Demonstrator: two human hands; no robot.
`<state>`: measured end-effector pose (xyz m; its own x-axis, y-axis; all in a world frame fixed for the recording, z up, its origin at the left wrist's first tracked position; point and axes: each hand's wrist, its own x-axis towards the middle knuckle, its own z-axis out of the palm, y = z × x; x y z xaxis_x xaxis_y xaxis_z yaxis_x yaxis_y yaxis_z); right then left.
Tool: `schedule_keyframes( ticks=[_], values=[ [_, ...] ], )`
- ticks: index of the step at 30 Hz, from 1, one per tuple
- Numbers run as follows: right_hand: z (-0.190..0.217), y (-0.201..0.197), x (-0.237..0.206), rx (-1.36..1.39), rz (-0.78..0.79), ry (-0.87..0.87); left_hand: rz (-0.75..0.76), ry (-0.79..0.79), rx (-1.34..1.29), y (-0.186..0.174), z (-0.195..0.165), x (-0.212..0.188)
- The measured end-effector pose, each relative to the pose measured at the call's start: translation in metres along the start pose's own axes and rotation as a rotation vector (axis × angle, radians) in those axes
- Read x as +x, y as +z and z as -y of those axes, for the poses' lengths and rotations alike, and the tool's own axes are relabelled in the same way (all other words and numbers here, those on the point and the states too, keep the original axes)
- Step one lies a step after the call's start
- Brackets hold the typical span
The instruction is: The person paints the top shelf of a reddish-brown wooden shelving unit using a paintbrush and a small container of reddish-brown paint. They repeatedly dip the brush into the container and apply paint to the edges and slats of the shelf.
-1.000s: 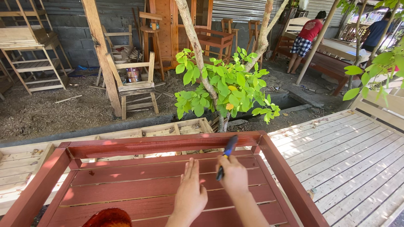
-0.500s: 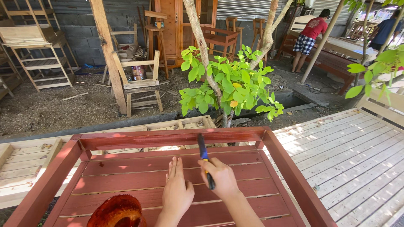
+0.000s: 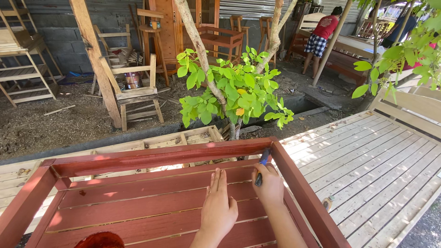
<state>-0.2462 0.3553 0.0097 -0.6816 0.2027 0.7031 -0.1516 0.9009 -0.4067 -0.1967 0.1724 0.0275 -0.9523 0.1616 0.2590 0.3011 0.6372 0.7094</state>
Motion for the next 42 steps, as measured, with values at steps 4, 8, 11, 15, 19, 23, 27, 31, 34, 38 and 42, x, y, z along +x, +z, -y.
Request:
schedule_keyframes(
  ticks=[4, 8, 11, 15, 19, 23, 27, 31, 34, 38, 42],
  values=[
    [0.009, -0.001, -0.003, 0.075, 0.063, -0.056, 0.008, -0.002, 0.015, 0.001, 0.003, 0.005],
    [0.011, -0.018, -0.010, 0.036, 0.084, -0.038, -0.019, 0.025, 0.018, 0.004, 0.006, 0.011],
    [0.001, -0.028, -0.001, 0.005, -0.011, -0.060, -0.005, 0.014, 0.019, 0.006, 0.006, 0.013],
    [-0.008, -0.018, 0.009, -0.017, -0.060, -0.111, 0.015, 0.014, 0.018, 0.010, -0.001, 0.014],
    [-0.015, -0.003, -0.004, -0.015, -0.039, -0.110, 0.024, 0.019, -0.006, 0.007, -0.010, 0.014],
    [-0.023, -0.003, -0.015, -0.007, 0.006, -0.039, 0.087, -0.067, 0.000, 0.000, -0.014, 0.012],
    [-0.019, -0.015, -0.009, 0.050, -0.011, -0.065, 0.056, -0.016, -0.006, 0.002, -0.013, 0.010],
    [-0.010, -0.031, 0.025, 0.028, -0.024, -0.058, 0.002, 0.047, 0.003, 0.007, -0.010, 0.014],
    [-0.003, -0.039, 0.033, 0.063, -0.094, -0.105, 0.028, 0.002, -0.002, 0.009, -0.006, 0.013],
    [0.003, -0.039, 0.012, 0.083, -0.015, -0.105, -0.003, 0.015, 0.014, 0.009, 0.000, 0.011],
    [-0.002, -0.032, 0.000, 0.031, 0.017, -0.012, -0.007, 0.013, 0.029, 0.006, 0.005, 0.009]
  ],
)
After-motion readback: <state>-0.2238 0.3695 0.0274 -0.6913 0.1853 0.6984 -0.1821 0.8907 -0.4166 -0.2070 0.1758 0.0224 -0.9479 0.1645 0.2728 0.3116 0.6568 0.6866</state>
